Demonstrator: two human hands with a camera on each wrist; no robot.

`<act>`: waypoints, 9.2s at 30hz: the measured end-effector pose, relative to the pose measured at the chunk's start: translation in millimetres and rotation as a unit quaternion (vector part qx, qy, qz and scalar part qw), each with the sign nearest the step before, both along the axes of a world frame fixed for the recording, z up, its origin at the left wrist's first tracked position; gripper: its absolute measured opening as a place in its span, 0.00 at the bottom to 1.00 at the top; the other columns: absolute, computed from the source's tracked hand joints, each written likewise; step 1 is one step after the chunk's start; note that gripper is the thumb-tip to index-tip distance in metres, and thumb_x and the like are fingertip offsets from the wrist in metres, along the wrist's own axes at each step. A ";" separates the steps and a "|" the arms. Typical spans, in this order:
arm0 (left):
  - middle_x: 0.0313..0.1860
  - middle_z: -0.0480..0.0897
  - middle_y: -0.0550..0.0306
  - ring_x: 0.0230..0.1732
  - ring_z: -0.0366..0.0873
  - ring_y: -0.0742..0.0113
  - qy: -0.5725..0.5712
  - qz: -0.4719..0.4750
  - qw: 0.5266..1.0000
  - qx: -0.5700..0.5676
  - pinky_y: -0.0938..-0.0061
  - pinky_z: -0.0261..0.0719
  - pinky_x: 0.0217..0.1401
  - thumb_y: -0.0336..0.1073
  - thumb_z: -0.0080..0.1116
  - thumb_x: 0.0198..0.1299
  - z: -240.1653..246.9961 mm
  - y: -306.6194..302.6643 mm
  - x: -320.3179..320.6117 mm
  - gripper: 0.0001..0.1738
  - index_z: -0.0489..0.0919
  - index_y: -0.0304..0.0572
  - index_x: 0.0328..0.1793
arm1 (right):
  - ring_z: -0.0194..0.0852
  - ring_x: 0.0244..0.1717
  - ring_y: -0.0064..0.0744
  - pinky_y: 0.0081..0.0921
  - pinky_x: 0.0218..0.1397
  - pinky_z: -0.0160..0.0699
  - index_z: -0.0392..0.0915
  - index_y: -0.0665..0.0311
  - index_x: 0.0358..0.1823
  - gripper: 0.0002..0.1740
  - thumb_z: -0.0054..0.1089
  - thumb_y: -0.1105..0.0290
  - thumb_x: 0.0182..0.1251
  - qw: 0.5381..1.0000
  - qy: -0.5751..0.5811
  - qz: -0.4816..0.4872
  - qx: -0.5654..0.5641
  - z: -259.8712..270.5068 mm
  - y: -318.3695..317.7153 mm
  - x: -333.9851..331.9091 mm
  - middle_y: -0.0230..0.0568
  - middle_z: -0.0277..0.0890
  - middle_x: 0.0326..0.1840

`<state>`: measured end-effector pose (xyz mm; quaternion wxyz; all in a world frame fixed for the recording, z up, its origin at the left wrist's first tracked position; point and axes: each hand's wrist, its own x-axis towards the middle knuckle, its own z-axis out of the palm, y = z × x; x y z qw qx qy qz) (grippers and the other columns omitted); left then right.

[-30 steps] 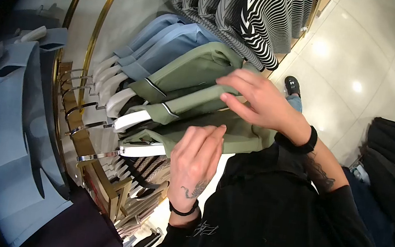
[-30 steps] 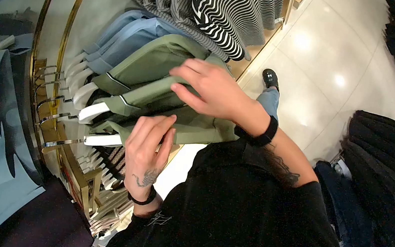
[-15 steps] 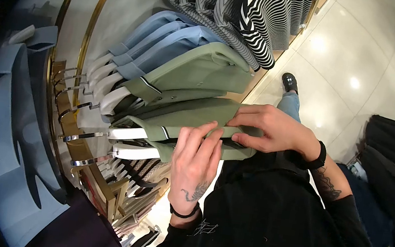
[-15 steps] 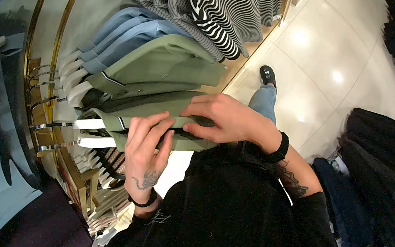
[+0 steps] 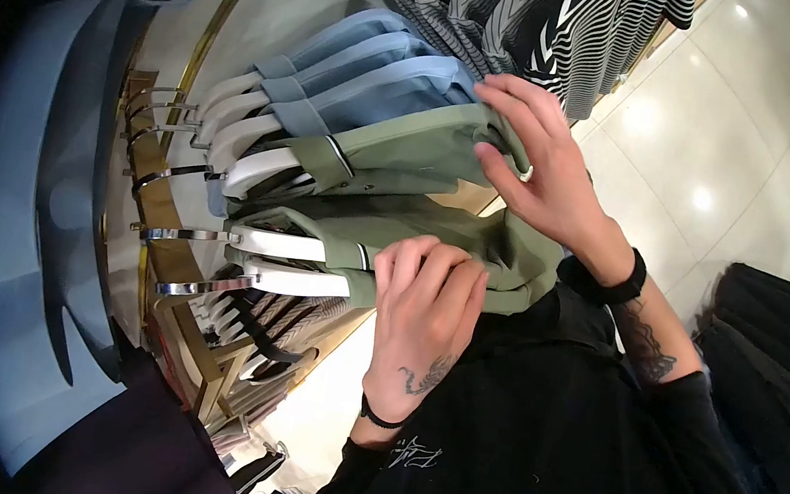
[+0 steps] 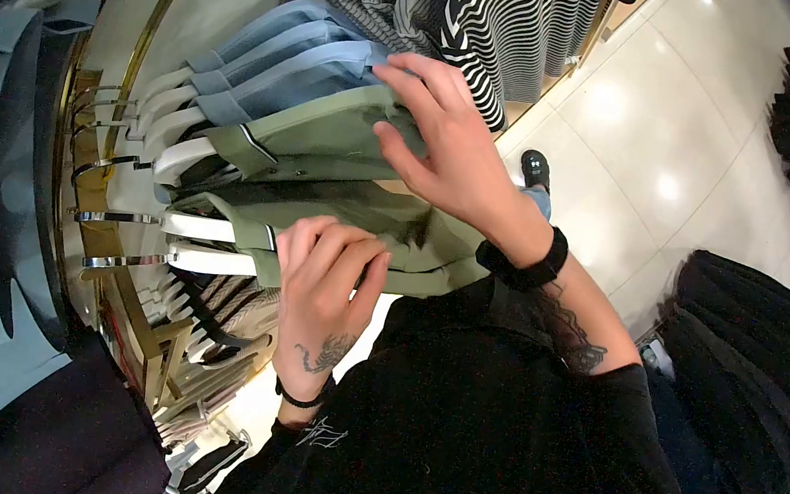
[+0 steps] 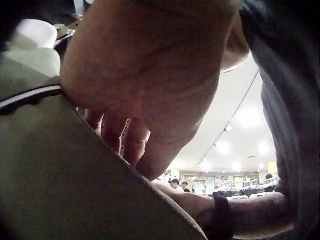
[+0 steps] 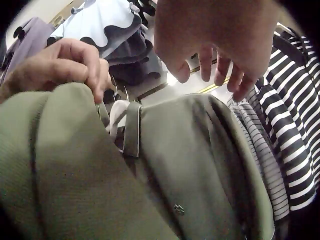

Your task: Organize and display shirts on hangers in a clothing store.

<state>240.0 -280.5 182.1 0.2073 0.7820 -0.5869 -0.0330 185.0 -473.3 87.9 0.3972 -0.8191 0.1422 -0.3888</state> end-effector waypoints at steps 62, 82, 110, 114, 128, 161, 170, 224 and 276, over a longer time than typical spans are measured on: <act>0.44 0.84 0.53 0.51 0.80 0.54 -0.012 0.134 0.990 0.042 0.52 0.71 0.71 0.32 0.74 0.60 -6.5 -56.5 6.0 0.13 0.89 0.36 0.50 | 0.88 0.52 0.50 0.48 0.57 0.84 0.86 0.59 0.52 0.19 0.72 0.53 0.70 0.951 0.162 0.156 -0.214 19.4 -80.7 222.4 0.42 0.87 0.46; 0.41 0.83 0.54 0.48 0.80 0.54 -0.008 0.133 0.990 0.037 0.52 0.72 0.70 0.31 0.74 0.60 -4.3 -50.9 1.6 0.11 0.89 0.35 0.47 | 0.90 0.49 0.52 0.53 0.54 0.86 0.89 0.59 0.41 0.15 0.73 0.55 0.68 0.962 0.148 0.159 -0.167 14.2 -82.4 226.3 0.46 0.90 0.40; 0.43 0.84 0.53 0.51 0.81 0.54 -0.008 0.116 0.993 0.025 0.52 0.72 0.70 0.30 0.75 0.59 -3.0 -50.2 2.9 0.12 0.90 0.36 0.48 | 0.89 0.41 0.55 0.50 0.43 0.88 0.85 0.63 0.40 0.18 0.73 0.53 0.69 0.957 0.165 0.179 -0.157 28.8 -78.9 170.0 0.46 0.87 0.35; 0.43 0.84 0.52 0.50 0.81 0.53 -0.011 0.115 0.993 0.023 0.53 0.72 0.69 0.30 0.75 0.59 -3.3 -49.5 2.9 0.13 0.89 0.34 0.49 | 0.87 0.43 0.59 0.51 0.45 0.88 0.80 0.65 0.42 0.20 0.70 0.53 0.72 0.964 0.143 0.192 -0.113 18.4 -57.8 145.6 0.50 0.84 0.40; 0.45 0.84 0.51 0.51 0.80 0.51 -0.014 0.097 0.995 0.025 0.54 0.71 0.68 0.30 0.75 0.59 -1.1 -49.7 8.1 0.12 0.87 0.33 0.48 | 0.87 0.31 0.58 0.49 0.34 0.84 0.77 0.64 0.43 0.20 0.64 0.52 0.77 0.936 0.104 0.321 -0.102 14.2 -26.9 62.9 0.52 0.84 0.28; 0.59 0.82 0.48 0.66 0.77 0.50 -0.068 0.150 0.985 0.057 0.42 0.60 0.84 0.26 0.60 0.64 3.0 -49.5 15.0 0.20 0.82 0.32 0.62 | 0.82 0.61 0.55 0.44 0.59 0.84 0.80 0.70 0.57 0.17 0.63 0.71 0.70 0.977 0.009 0.207 -0.041 23.0 -67.7 98.4 0.51 0.83 0.59; 0.56 0.82 0.50 0.66 0.77 0.50 -0.067 0.162 0.983 0.056 0.41 0.58 0.84 0.27 0.63 0.66 4.5 -52.9 9.3 0.15 0.85 0.34 0.58 | 0.75 0.69 0.56 0.47 0.73 0.77 0.71 0.71 0.75 0.34 0.69 0.68 0.69 0.973 0.120 0.175 -0.093 -11.9 -53.5 149.1 0.55 0.77 0.66; 0.54 0.84 0.49 0.63 0.79 0.47 -0.036 0.190 0.981 -0.003 0.40 0.60 0.84 0.26 0.66 0.64 -6.0 -51.8 16.8 0.12 0.86 0.32 0.53 | 0.86 0.48 0.58 0.48 0.48 0.87 0.80 0.63 0.61 0.18 0.65 0.64 0.75 0.966 0.113 0.230 -0.034 5.4 -42.7 106.4 0.49 0.85 0.50; 0.76 0.73 0.39 0.82 0.65 0.41 -0.088 0.221 0.966 0.104 0.36 0.54 0.85 0.37 0.65 0.67 -6.2 -56.8 27.4 0.30 0.78 0.31 0.72 | 0.88 0.37 0.61 0.51 0.40 0.87 0.81 0.71 0.49 0.16 0.55 0.62 0.80 0.874 0.134 0.447 -0.132 11.8 -42.6 137.3 0.56 0.83 0.39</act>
